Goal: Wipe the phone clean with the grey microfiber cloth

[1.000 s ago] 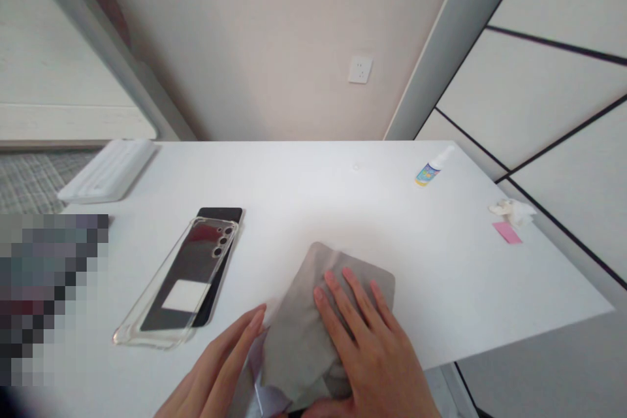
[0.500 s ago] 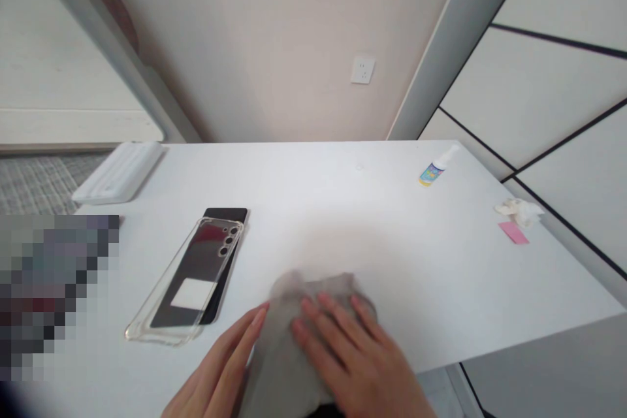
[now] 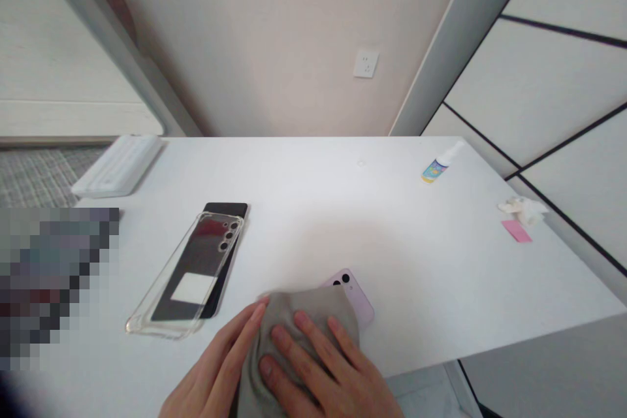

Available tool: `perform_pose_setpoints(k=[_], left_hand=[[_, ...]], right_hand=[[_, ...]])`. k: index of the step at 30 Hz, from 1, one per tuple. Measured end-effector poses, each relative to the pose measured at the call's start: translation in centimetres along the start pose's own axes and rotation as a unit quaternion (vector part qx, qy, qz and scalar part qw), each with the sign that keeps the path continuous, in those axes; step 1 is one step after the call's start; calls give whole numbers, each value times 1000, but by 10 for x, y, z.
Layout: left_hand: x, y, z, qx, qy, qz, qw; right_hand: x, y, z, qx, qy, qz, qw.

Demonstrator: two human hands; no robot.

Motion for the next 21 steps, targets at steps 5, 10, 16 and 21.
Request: perform_pose_setpoints(k=[5,10,16,21], left_hand=[[0,6,-3,-9,5,-39,999],[0,12,-8,-69,-9,-82,994],[0,13,-11,-100,-35,-108,988],[0,13,-11,-99,-36,-97,990]], right_hand=[[-2,13,5,69,-55,67,994],[-5,9,8,64,-75,78,992],[-6,4,7,87,-71,53,992],[-6,18,7,82,-79,158,981]])
Point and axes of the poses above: each hand's wrist, its own x-axis towards the middle knuckle, its own z-axis out of the palm, y = z × x, the point moved 5 cm from there along x, towards the middle knuckle, and after that the axes turned 13 degrees about -y, right-handed, at the moved point
